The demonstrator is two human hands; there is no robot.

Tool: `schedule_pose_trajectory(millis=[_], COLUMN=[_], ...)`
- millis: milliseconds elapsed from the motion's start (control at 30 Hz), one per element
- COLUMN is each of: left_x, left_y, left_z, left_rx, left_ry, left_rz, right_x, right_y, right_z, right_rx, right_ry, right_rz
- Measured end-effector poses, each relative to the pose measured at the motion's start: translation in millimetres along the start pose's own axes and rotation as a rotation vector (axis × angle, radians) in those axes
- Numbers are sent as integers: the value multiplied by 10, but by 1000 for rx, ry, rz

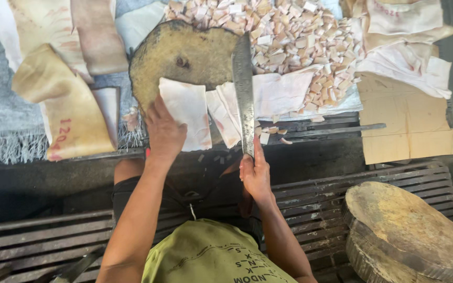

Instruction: The person uses a large knife to cut rectangular pieces of a white, flexible material into smaller strips and cubes on a round wooden cutting board. The cut pieces accumulate on a cloth next to the board.

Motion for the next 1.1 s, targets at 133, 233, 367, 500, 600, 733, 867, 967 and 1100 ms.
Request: schedule_pose_trajectory(millis=[133, 233, 367, 500, 600, 733, 867, 967, 1100], left_x=[328, 557, 713, 810, 775, 517, 0, -280, -271], left_y=[-494, -755, -845, -769, -770, -689, -344, -16, 104], left_z=[370, 663, 936, 981, 1046, 1254, 1612, 1643, 1311], left_rx=[138, 35, 102, 69, 91, -101, -216, -348, -334], left_ry=[293, 559, 663, 887, 747, 886, 559, 152, -130], left_rz=[211, 171, 388, 487, 510, 192, 89, 185, 238], right_x=[-116, -131, -87, -78, -95, -93, -62, -22, 51], right_y=[108, 91, -32, -138, -145, -84, -30, -28, -51], right_z=[44, 62, 65, 79, 109, 141, 149, 99, -14], right_rx=[-75, -78, -10, 29, 15, 30, 34, 36, 43], right_ry=[-40, -47, -93, -123, -121, -104, -97, -77, -73], right_rz=[75, 89, 102, 132, 142, 191, 211, 166, 151])
Point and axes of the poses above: each hand's wrist, its own z-axis towards the middle knuckle, its own x-axis out of the palm, y = z × x, the point moved 2 cm from there along z, towards the middle knuckle, and after that the axes turned 3 degrees about -y, right-handed, at the moved point
